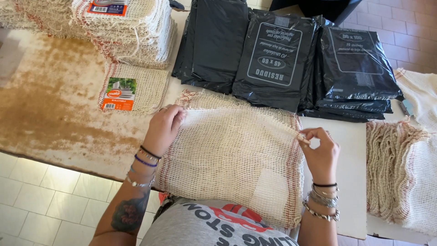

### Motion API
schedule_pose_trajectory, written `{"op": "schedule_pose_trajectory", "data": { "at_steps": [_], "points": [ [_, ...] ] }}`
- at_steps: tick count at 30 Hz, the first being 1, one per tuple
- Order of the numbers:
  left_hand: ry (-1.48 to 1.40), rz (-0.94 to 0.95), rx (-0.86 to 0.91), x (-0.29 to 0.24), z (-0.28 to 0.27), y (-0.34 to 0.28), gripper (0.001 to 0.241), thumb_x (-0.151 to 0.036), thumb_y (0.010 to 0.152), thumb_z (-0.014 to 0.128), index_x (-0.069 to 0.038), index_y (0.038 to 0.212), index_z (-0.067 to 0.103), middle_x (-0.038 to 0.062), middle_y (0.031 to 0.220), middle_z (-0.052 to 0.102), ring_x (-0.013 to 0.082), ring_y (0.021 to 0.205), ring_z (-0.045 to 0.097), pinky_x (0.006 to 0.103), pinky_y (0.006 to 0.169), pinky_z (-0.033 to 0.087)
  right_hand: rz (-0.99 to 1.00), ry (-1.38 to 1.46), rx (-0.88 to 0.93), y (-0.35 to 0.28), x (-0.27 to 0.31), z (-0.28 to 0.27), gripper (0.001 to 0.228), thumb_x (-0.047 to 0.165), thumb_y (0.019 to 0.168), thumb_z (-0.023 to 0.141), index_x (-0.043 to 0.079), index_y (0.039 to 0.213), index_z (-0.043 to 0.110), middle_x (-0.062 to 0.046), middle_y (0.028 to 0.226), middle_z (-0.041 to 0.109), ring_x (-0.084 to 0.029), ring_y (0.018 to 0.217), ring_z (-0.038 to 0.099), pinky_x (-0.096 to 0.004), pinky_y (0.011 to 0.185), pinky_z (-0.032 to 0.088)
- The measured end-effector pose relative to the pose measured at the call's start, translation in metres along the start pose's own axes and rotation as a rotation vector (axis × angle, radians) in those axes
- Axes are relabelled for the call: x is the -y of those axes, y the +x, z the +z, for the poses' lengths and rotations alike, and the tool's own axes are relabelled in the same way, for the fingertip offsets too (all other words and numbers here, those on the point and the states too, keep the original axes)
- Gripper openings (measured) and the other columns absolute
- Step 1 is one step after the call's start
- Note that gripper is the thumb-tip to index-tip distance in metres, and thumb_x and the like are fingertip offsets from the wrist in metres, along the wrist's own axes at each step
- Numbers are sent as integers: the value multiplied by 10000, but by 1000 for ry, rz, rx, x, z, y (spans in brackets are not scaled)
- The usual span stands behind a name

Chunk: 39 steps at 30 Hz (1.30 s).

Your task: The person folds white mesh dish cloths and stacks them on a table, occasionally placing orange labels on top of the folded cloths.

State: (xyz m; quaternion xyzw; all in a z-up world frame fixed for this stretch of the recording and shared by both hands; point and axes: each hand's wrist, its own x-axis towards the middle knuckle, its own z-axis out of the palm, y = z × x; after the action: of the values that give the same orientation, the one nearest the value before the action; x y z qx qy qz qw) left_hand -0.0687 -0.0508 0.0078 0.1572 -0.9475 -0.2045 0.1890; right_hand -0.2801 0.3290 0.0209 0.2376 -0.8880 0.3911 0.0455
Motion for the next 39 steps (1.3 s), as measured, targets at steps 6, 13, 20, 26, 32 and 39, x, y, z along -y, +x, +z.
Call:
{"op": "schedule_pose_trajectory", "data": {
  "at_steps": [6, 13, 20, 26, 32, 39],
  "points": [
    [-590, -38, 167, -72, -23, -25, 152, -207, 977, 652, -100, 1078, 693, 130, 854, 719, 299, 801, 739, 387, 725, 600, 119, 86, -5, -52, 55, -13, 230, 243, 860, 871, 221, 988, 682, 27, 839, 754, -129, 766, 632, -288, 833, 493],
    [-752, 452, 425, -112, 1, -19, 129, -94, 1028, 539, -99, 1086, 654, 21, 927, 688, 111, 795, 664, 205, 707, 563, -306, 257, -102, -113, 105, 19, 241, -155, 902, 637, 29, 997, 760, -131, 1094, 749, -263, 1021, 731, -331, 851, 612],
    [-440, 565, 433, -135, 11, -29, 309, 59, 905, 590, -50, 1185, 664, 149, 1125, 706, 279, 1031, 679, 387, 899, 576, -185, 410, -227, -142, 119, 46, 132, -76, 910, 711, -19, 1026, 733, -152, 1001, 752, -241, 976, 738, -328, 926, 593],
    [-403, 794, 271, -145, 9, -16, 123, -257, 939, 691, -139, 901, 684, 56, 907, 638, 301, 920, 665, 408, 828, 549, 140, 518, -437, -152, 135, 56, 85, -69, 901, 751, 0, 949, 743, -196, 984, 755, -222, 896, 714, -394, 821, 591],
    [-331, 930, 169, -158, 27, -3, 116, -277, 874, 754, -223, 824, 664, -22, 983, 548, 222, 970, 582, 364, 737, 531, 192, 572, -414, -156, 140, 54, 151, -35, 914, 729, -25, 1066, 724, -203, 1002, 766, -201, 966, 696, -389, 817, 602],
    [-395, 914, 280, -161, 58, 0, 230, -426, 893, 707, -200, 927, 680, 23, 992, 567, 284, 1010, 586, 404, 785, 504, 225, 688, -350, -161, 126, 51, 291, -65, 921, 662, -24, 1208, 637, -218, 1092, 755, -219, 1062, 676, -406, 906, 582]
  ]
}}
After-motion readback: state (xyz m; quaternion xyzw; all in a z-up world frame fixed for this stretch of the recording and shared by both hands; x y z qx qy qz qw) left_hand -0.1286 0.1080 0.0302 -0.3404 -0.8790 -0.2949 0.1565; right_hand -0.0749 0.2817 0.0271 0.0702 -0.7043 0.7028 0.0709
